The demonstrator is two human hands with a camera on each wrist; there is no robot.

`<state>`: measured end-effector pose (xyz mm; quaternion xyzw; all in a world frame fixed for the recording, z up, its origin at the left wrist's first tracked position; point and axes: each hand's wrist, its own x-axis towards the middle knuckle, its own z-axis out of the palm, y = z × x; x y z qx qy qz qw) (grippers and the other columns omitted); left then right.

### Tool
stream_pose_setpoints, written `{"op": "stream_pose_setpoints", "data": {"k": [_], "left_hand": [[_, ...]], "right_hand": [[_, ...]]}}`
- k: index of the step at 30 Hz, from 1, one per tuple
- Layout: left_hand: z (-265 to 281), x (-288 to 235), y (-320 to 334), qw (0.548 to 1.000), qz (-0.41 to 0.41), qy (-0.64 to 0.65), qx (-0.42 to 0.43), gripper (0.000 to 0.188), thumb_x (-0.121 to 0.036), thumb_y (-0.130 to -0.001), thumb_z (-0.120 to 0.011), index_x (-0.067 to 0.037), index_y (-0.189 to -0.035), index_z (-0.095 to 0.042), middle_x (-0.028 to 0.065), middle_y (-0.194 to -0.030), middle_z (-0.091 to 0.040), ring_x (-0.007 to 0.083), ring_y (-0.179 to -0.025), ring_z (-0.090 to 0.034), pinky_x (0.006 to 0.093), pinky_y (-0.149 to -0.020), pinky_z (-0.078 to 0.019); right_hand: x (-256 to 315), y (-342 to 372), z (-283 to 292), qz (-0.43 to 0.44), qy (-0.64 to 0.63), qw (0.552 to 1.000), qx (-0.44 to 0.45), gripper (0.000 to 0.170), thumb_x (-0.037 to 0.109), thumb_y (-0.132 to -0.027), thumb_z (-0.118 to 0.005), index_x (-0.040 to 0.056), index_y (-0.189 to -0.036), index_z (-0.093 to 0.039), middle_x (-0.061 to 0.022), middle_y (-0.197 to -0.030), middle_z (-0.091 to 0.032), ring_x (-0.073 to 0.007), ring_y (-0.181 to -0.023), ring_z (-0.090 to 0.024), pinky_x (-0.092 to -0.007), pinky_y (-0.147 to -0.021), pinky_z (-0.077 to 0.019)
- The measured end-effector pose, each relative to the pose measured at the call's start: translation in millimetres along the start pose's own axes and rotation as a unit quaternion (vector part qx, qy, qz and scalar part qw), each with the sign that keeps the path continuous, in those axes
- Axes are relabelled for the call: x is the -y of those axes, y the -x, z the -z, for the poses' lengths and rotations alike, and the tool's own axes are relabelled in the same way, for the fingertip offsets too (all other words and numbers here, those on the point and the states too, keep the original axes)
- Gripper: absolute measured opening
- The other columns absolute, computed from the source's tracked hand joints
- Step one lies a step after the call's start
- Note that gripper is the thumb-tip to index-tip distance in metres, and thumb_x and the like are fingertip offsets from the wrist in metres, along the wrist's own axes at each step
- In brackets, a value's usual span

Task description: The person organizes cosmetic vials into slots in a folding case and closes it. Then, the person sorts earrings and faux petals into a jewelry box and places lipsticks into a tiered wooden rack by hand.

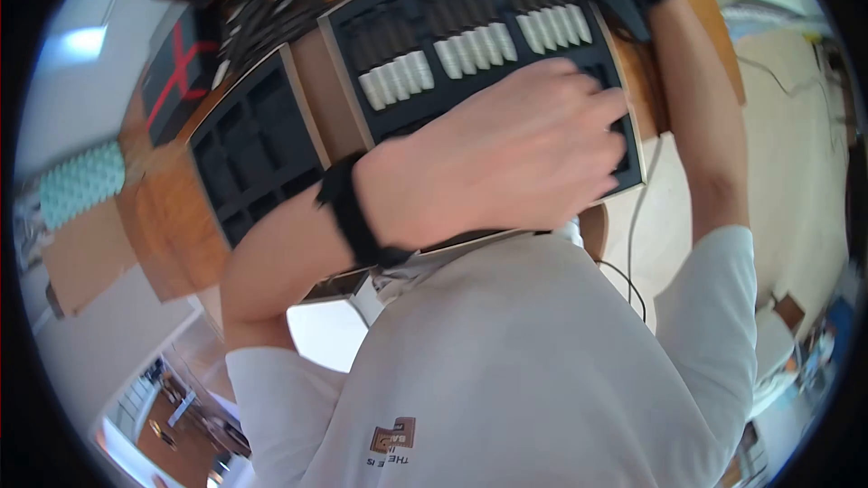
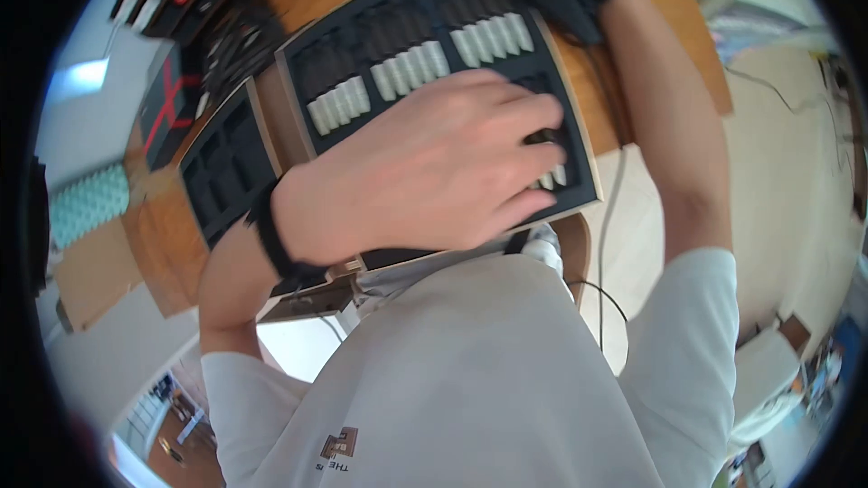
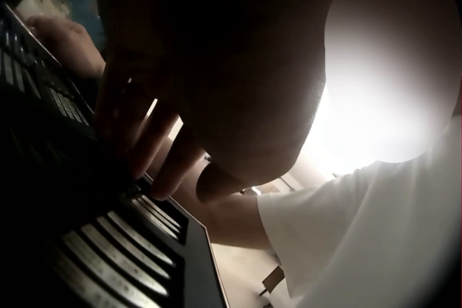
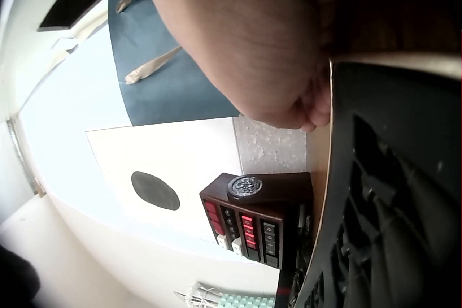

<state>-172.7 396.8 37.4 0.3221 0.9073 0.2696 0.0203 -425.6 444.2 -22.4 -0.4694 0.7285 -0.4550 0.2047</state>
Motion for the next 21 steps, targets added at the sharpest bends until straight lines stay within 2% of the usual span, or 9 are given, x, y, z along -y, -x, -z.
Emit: {"op": "stream_pose_setpoints", "data": {"k": [4, 8, 10, 11, 12, 13, 14, 16, 21], "left_hand": [[8.0, 29.2, 5.6, 0.997, 0.038, 0.072, 0.015, 0.021, -0.019, -0.092, -0.072, 0.001, -0.097, -0.074, 0.0133, -0.107, -0.069, 0.0319, -0.094, -0.068, 0.0419, -0.084, -0.0558], [28.8, 57.0, 29.8, 0.980, 0.009, 0.060, -0.190, 0.018, -0.017, -0.095, -0.072, -0.003, -0.106, -0.074, 0.0104, -0.116, -0.070, 0.0305, -0.102, -0.069, 0.0382, -0.090, -0.0555], [54.6, 80.5, 51.7, 0.978, 0.114, -0.082, -0.155, 0.029, -0.023, -0.100, -0.067, -0.005, -0.122, -0.071, 0.0120, -0.131, -0.068, 0.0322, -0.116, -0.066, 0.0390, -0.098, -0.0537], [77.0, 94.6, 59.9, 0.975, 0.136, -0.113, -0.135, 0.033, -0.012, -0.096, -0.065, 0.005, -0.125, -0.063, 0.0240, -0.126, -0.064, 0.0396, -0.118, -0.061, 0.0428, -0.104, -0.0501], [81.3, 101.9, 69.8, 0.952, 0.157, -0.205, -0.161, 0.027, -0.010, -0.095, -0.065, 0.006, -0.117, -0.067, 0.0249, -0.125, -0.064, 0.0407, -0.118, -0.061, 0.0440, -0.105, -0.0497], [84.7, 113.8, 81.4, 0.923, 0.163, -0.312, -0.154, 0.025, -0.020, -0.102, -0.063, 0.003, -0.108, -0.069, 0.0182, -0.107, -0.070, 0.0316, -0.100, -0.067, 0.0383, -0.088, -0.0556], [83.8, 130.6, 98.0, 0.924, 0.161, -0.312, -0.153, 0.025, -0.020, -0.102, -0.063, 0.003, -0.108, -0.069, 0.0182, -0.107, -0.070, 0.0316, -0.100, -0.067, 0.0383, -0.088, -0.0556], [76.7, 162.4, 130.1, 0.893, 0.246, -0.364, -0.103, 0.042, -0.030, -0.104, -0.062, -0.006, -0.138, -0.063, 0.0151, -0.142, -0.062, 0.0341, -0.130, -0.059, 0.0409, -0.110, -0.0472], [81.5, 176.9, 149.1, 0.885, 0.321, -0.328, -0.079, 0.051, -0.036, -0.105, -0.061, -0.006, -0.146, -0.055, 0.0162, -0.149, -0.055, 0.0354, -0.139, -0.051, 0.0418, -0.118, -0.0398]], "right_hand": [[9.7, -3.0, -4.3, -0.015, 0.004, 1.000, 0.003, 0.030, 0.024, -0.108, -0.059, 0.0000, -0.119, -0.074, -0.0038, -0.104, -0.075, -0.0111, -0.092, -0.065, -0.0264, -0.085, -0.0534], [5.8, -2.4, -5.8, -0.022, -0.002, 1.000, -0.009, 0.030, 0.025, -0.108, -0.060, 0.0007, -0.120, -0.074, -0.0037, -0.104, -0.074, -0.0112, -0.093, -0.065, -0.0263, -0.086, -0.0529], [5.7, -2.6, -6.3, -0.028, -0.011, 1.000, 0.000, 0.030, 0.025, -0.109, -0.060, 0.0007, -0.121, -0.073, -0.0035, -0.104, -0.074, -0.0107, -0.092, -0.065, -0.0263, -0.084, -0.0533], [6.5, -2.6, -6.1, -0.027, -0.011, 1.000, -0.003, 0.030, 0.025, -0.109, -0.060, 0.0007, -0.121, -0.073, -0.0035, -0.104, -0.074, -0.0107, -0.092, -0.065, -0.0263, -0.084, -0.0533], [7.3, -3.0, -5.6, -0.034, -0.015, 0.999, 0.005, 0.030, 0.025, -0.109, -0.060, 0.0006, -0.121, -0.073, -0.0033, -0.104, -0.074, -0.0104, -0.091, -0.065, -0.0262, -0.083, -0.0535], [7.7, -3.0, -5.1, -0.042, -0.019, 0.999, 0.013, 0.030, 0.025, -0.109, -0.060, 0.0005, -0.121, -0.073, -0.0030, -0.104, -0.074, -0.0101, -0.089, -0.065, -0.0261, -0.082, -0.0536], [7.1, -3.6, -4.8, -0.043, -0.018, 0.999, 0.010, 0.030, 0.025, -0.109, -0.060, 0.0005, -0.121, -0.073, -0.0030, -0.104, -0.074, -0.0101, -0.089, -0.065, -0.0261, -0.082, -0.0536], [4.0, -3.8, -4.9, -0.028, -0.016, 0.999, 0.012, 0.031, 0.026, -0.109, -0.060, 0.0006, -0.122, -0.072, -0.0029, -0.104, -0.074, -0.0097, -0.088, -0.065, -0.0260, -0.080, -0.0539], [3.9, -3.7, -5.3, -0.039, -0.020, 0.999, 0.009, 0.031, 0.026, -0.109, -0.060, 0.0007, -0.123, -0.072, -0.0032, -0.105, -0.075, -0.0098, -0.089, -0.065, -0.0258, -0.081, -0.0540]]}}
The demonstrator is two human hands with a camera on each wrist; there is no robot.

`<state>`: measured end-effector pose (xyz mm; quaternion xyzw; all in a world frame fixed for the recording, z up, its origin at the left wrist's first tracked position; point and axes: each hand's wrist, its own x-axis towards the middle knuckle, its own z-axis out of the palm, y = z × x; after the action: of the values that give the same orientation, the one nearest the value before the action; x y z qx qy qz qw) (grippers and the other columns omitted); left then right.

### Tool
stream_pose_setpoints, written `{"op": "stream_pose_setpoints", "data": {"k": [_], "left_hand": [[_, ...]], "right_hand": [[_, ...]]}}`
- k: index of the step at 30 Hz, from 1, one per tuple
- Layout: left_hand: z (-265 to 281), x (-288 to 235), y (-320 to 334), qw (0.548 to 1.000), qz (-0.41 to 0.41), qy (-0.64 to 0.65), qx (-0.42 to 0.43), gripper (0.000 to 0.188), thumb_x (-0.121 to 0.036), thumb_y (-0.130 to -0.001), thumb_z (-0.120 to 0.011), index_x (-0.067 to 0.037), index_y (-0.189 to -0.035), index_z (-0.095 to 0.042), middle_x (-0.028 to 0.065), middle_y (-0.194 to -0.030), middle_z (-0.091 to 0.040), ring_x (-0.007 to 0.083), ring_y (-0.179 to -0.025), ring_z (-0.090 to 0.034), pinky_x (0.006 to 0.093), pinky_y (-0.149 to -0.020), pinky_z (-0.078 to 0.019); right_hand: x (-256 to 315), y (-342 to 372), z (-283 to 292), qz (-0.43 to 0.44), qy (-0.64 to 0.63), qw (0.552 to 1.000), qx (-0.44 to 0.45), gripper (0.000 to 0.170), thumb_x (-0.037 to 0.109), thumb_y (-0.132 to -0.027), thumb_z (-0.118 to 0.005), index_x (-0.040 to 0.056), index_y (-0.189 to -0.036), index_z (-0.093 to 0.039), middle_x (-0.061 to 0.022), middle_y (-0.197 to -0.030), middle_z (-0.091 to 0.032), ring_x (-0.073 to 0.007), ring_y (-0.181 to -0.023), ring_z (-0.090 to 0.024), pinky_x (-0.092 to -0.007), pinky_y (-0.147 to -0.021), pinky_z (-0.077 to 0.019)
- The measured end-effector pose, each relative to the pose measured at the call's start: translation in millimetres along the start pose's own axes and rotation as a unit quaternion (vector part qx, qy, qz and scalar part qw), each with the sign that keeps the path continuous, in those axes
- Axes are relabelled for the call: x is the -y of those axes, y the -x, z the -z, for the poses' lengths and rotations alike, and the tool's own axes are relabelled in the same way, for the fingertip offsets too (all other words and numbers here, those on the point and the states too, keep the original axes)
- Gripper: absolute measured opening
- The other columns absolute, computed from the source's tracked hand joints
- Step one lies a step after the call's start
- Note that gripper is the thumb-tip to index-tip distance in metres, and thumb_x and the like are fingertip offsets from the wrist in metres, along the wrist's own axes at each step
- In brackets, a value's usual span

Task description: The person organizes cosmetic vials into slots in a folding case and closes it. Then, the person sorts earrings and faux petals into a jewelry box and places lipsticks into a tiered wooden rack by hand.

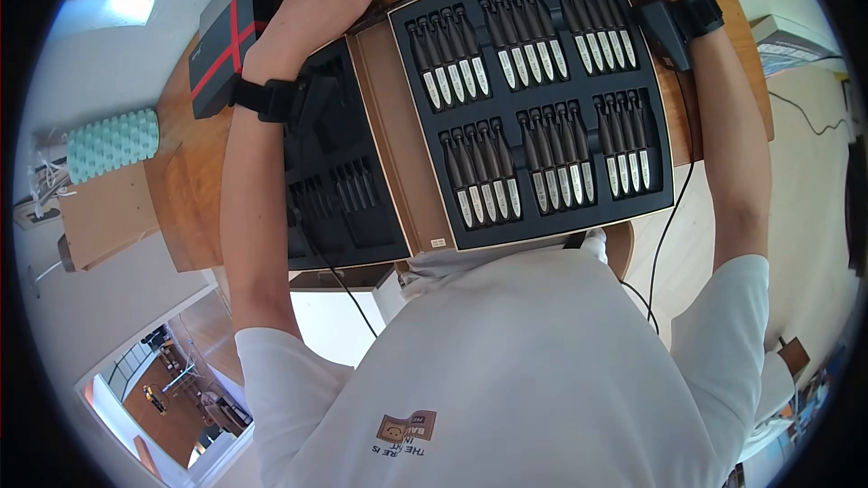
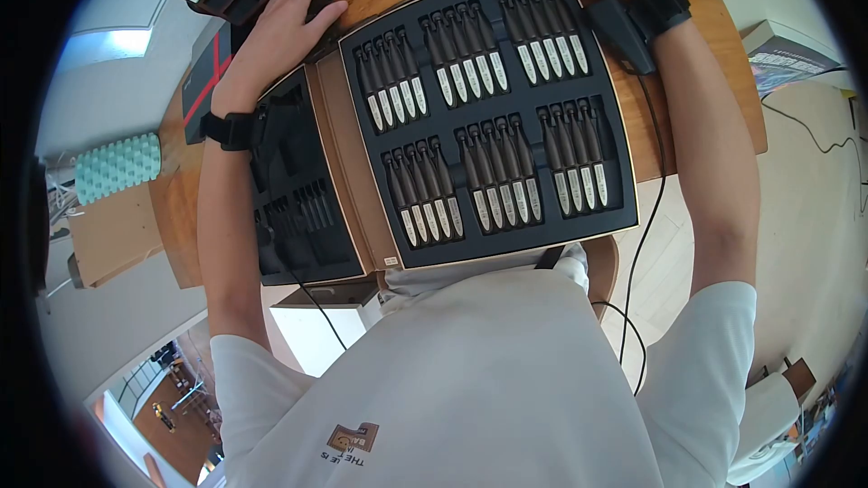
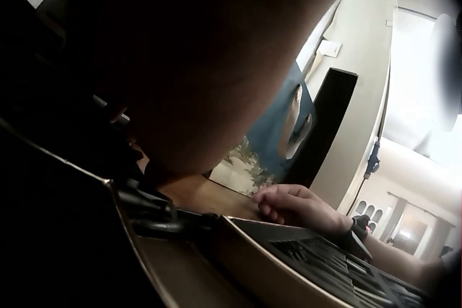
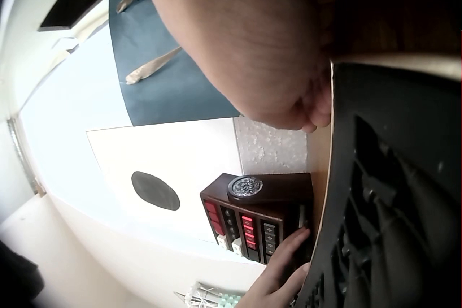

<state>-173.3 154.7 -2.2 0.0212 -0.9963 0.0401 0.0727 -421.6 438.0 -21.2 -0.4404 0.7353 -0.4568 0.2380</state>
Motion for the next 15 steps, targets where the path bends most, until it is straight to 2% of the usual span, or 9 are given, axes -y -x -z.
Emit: {"op": "stream_pose_setpoints", "data": {"k": [2, 5, 8, 10, 13, 14, 15], "left_hand": [[4.2, -3.4, 0.8, 1.000, 0.008, 0.019, 0.005, 0.050, -0.036, -0.104, -0.062, -0.006, -0.145, -0.057, 0.0153, -0.149, -0.055, 0.0354, -0.139, -0.051, 0.0416, -0.118, -0.0396], [13.2, -18.7, 2.6, 0.999, -0.043, 0.031, -0.008, 0.045, -0.034, -0.104, -0.062, -0.008, -0.142, -0.060, 0.0135, -0.145, -0.057, 0.0328, -0.136, -0.053, 0.0404, -0.115, -0.0421], [29.3, -35.0, -1.7, 0.991, -0.067, 0.112, 0.018, 0.036, -0.025, -0.105, -0.063, -0.009, -0.137, -0.064, 0.0104, -0.140, -0.060, 0.0300, -0.130, -0.058, 0.0386, -0.110, -0.0461], [37.3, -39.4, -6.4, 0.970, -0.086, 0.222, 0.037, 0.031, -0.016, -0.104, -0.063, -0.009, -0.134, -0.064, 0.0080, -0.133, -0.064, 0.0289, -0.123, -0.062, 0.0372, -0.104, -0.0497], [40.3, -39.3, -9.6, 0.972, -0.041, 0.231, 0.030, 0.032, -0.011, -0.102, -0.064, -0.008, -0.133, -0.064, 0.0081, -0.130, -0.066, 0.0303, -0.118, -0.065, 0.0369, -0.102, -0.0511], [39.5, -37.4, -10.6, 0.972, -0.042, 0.231, 0.031, 0.032, -0.011, -0.102, -0.064, -0.008, -0.133, -0.064, 0.0081, -0.130, -0.066, 0.0303, -0.118, -0.065, 0.0369, -0.102, -0.0511], [37.0, -33.7, -11.8, 0.982, -0.066, 0.175, 0.008, 0.033, -0.010, -0.101, -0.064, -0.008, -0.133, -0.064, 0.0089, -0.130, -0.066, 0.0311, -0.118, -0.065, 0.0372, -0.102, -0.0515]], "right_hand": [[-0.1, 0.3, 0.3, -0.001, -0.005, 1.000, 0.000, 0.031, 0.026, -0.109, -0.060, 0.0007, -0.123, -0.072, -0.0033, -0.105, -0.075, -0.0099, -0.089, -0.065, -0.0258, -0.081, -0.0541], [0.7, 0.1, -0.4, -0.003, -0.006, 1.000, 0.002, 0.032, 0.026, -0.109, -0.060, 0.0008, -0.123, -0.073, -0.0034, -0.105, -0.075, -0.0101, -0.089, -0.066, -0.0259, -0.082, -0.0542], [-0.1, 0.3, -0.1, 0.000, 0.010, 1.000, -0.003, 0.032, 0.026, -0.109, -0.060, 0.0012, -0.123, -0.073, -0.0033, -0.105, -0.075, -0.0102, -0.090, -0.066, -0.0259, -0.082, -0.0542], [-0.9, -0.1, -0.6, 0.000, 0.002, 1.000, -0.001, 0.032, 0.027, -0.109, -0.060, 0.0013, -0.123, -0.073, -0.0033, -0.105, -0.075, -0.0102, -0.090, -0.066, -0.0259, -0.082, -0.0541], [-0.7, -0.7, -0.1, 0.001, 0.000, 1.000, 0.000, 0.031, 0.026, -0.109, -0.060, 0.0009, -0.122, -0.073, -0.0032, -0.104, -0.075, -0.0103, -0.090, -0.066, -0.0258, -0.082, -0.0541], [-2.0, -1.2, 0.2, 0.001, 0.000, 1.000, -0.001, 0.031, 0.026, -0.109, -0.060, 0.0009, -0.122, -0.073, -0.0032, -0.104, -0.075, -0.0103, -0.090, -0.066, -0.0258, -0.082, -0.0541], [-3.8, -2.0, 0.4, 0.006, -0.005, 1.000, 0.003, 0.031, 0.025, -0.109, -0.060, 0.0008, -0.122, -0.073, -0.0032, -0.103, -0.075, -0.0103, -0.090, -0.066, -0.0259, -0.082, -0.0541]]}}
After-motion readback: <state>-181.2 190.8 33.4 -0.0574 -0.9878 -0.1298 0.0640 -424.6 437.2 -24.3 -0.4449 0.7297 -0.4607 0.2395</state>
